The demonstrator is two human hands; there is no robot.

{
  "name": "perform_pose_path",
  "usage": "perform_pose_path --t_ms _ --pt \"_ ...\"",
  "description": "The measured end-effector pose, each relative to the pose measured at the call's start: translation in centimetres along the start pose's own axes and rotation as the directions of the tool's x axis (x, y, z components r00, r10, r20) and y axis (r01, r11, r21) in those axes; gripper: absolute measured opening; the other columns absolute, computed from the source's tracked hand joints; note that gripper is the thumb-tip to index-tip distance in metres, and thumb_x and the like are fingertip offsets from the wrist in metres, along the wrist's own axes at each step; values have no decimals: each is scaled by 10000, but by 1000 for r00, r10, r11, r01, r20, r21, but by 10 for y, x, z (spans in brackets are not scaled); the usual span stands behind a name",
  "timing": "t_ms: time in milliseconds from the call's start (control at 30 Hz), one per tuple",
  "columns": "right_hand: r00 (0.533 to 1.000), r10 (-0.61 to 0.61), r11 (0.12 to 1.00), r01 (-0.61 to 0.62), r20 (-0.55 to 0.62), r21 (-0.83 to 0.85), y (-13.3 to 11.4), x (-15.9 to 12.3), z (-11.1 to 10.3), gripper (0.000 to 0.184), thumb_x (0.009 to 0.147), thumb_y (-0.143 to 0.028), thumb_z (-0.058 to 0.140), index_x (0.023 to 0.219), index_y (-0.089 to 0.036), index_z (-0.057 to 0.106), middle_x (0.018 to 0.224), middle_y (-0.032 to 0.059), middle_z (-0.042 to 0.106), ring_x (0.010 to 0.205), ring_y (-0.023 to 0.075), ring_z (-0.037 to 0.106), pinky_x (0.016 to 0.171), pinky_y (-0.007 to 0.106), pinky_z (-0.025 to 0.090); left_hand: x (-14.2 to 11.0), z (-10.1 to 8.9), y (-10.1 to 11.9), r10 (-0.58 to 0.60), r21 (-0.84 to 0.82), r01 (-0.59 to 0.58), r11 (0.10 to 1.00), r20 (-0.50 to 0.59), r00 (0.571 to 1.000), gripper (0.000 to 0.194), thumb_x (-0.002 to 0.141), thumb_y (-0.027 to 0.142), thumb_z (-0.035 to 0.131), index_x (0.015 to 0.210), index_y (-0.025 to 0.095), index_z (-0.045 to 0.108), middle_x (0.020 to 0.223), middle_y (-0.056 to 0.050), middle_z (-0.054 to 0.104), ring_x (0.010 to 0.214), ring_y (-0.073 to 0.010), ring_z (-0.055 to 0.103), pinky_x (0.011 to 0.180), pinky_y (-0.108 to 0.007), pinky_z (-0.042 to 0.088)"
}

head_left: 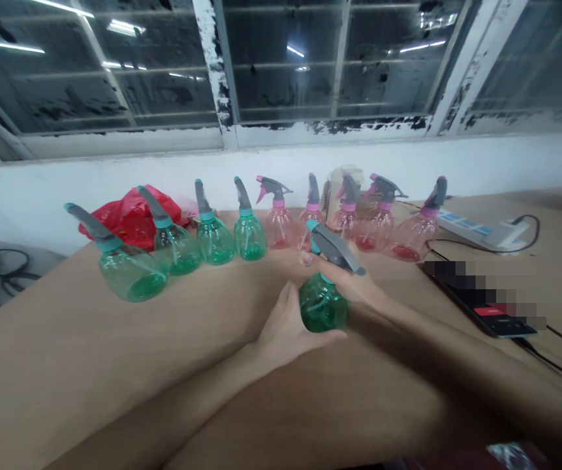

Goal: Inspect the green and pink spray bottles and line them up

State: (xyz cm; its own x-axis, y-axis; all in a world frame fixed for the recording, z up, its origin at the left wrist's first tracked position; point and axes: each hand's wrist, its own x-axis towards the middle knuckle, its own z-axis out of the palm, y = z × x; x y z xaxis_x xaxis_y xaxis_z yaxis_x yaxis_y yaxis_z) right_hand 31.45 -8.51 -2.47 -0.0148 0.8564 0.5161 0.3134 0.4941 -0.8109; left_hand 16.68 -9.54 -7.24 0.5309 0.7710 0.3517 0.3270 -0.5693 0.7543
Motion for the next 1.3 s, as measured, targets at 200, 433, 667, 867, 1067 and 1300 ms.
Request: perform_pose_path --t_ms 200,433,667,867,1067,1300 --pt "990 51 996 -60 130 65 -1 -4 -4 202 785 -418 597 797 -216 594 668 -23 550 642 140 537 641 312 453 1 -2 3 96 -59 -92 994 65 993 840 597 373 766 1300 221 331 1310 -131 437 1247 -342 389 1029 -553 324" --pt "966 -52 954 -27 252 298 -1 1 -3 203 767 -345 645 958 -284 618 1023 -8 646 1029 181 583 954 366 419 0 -1 -1 115 -122 -105 987 76 990 723 686 360 688 1281 206 307 1322 -126 442 1220 -326 428 995 -534 359" --pt "972 -60 952 -13 226 305 0 -1 -1 229 771 -340 644 988 -268 628 1063 2 651 1001 179 609 944 380 446 1 -2 0 138 -113 -130 985 74 988 815 693 409 687 1333 204 226 1331 -149 421 1254 -335 385 1021 -550 320" --pt "967 39 956 -109 250 271 3 3 0 390 719 -367 693 1086 -273 601 1017 25 683 979 212 628 915 407 485 -1 -1 -2 45 -43 -44 998 28 999 799 691 454 693 1318 203 267 1322 -148 424 1256 -327 381 1016 -538 333" --pt "960 40 961 -112 276 253 -8 0 -1 394 701 -360 712 1074 -280 613 1080 36 660 1012 226 614 918 414 495 0 -1 -2 95 -71 -94 993 17 995 889 691 434 705 1370 216 173 1353 -147 397 1301 -316 325 1054 -537 287" --pt "948 -1 952 -97 319 290 -7 1 -1 363 704 -345 702 1044 -274 597 1133 26 630 1026 207 603 917 409 490 4 -6 0 145 -118 -137 984 66 987 821 678 405 721 1344 219 277 1315 -132 441 1294 -338 330 1045 -564 291"
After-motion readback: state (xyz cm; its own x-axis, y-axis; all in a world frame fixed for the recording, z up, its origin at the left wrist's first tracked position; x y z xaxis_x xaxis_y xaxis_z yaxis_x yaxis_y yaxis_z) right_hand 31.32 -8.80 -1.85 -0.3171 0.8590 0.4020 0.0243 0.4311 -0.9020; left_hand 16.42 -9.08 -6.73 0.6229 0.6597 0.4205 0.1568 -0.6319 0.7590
